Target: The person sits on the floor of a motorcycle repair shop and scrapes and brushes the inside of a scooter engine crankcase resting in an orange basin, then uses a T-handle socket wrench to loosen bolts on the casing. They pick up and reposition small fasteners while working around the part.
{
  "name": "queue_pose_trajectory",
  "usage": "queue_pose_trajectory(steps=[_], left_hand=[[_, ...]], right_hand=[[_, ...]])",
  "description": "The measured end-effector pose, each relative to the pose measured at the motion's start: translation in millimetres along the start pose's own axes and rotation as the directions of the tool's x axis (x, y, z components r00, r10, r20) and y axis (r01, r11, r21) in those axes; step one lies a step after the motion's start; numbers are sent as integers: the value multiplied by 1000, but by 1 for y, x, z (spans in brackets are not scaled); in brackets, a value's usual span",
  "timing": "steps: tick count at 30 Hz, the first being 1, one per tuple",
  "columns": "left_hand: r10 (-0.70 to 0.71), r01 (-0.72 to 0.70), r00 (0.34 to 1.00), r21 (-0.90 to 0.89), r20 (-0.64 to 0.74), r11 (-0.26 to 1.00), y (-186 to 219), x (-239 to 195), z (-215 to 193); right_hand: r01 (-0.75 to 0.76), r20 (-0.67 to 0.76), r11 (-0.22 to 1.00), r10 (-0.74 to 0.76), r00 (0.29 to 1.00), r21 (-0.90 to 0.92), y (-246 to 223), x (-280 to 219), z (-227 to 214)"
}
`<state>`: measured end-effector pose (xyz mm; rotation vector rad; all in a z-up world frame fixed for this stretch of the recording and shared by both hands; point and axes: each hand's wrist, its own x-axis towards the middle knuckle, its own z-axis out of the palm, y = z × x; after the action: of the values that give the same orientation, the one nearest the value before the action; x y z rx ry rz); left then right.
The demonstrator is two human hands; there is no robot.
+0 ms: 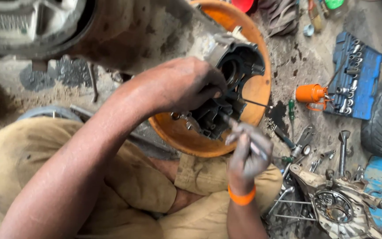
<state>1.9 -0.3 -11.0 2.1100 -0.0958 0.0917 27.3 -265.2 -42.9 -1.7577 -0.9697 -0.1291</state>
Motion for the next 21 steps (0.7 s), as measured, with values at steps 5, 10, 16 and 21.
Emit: queue_pose_trajectory(steps=[5, 10, 16, 21], left_hand=[[21, -21, 1000, -4, -12, 1000, -2, -1, -3], [-117, 118, 991, -8, 62, 993, 4, 3, -4], [-43, 43, 999, 29, 22, 999, 2, 2, -5], [109, -109, 991, 1, -82, 994, -4, 0, -2]], right_hand=[[-47, -34, 997, 45, 998, -53, 4, -10, 1], [-57, 6, 997, 56, 998, 48, -6, -10, -4], [-36, 37, 999, 35, 999, 6, -3, -2, -3], [-42, 126, 988, 61, 990, -148, -3, 5, 0]])
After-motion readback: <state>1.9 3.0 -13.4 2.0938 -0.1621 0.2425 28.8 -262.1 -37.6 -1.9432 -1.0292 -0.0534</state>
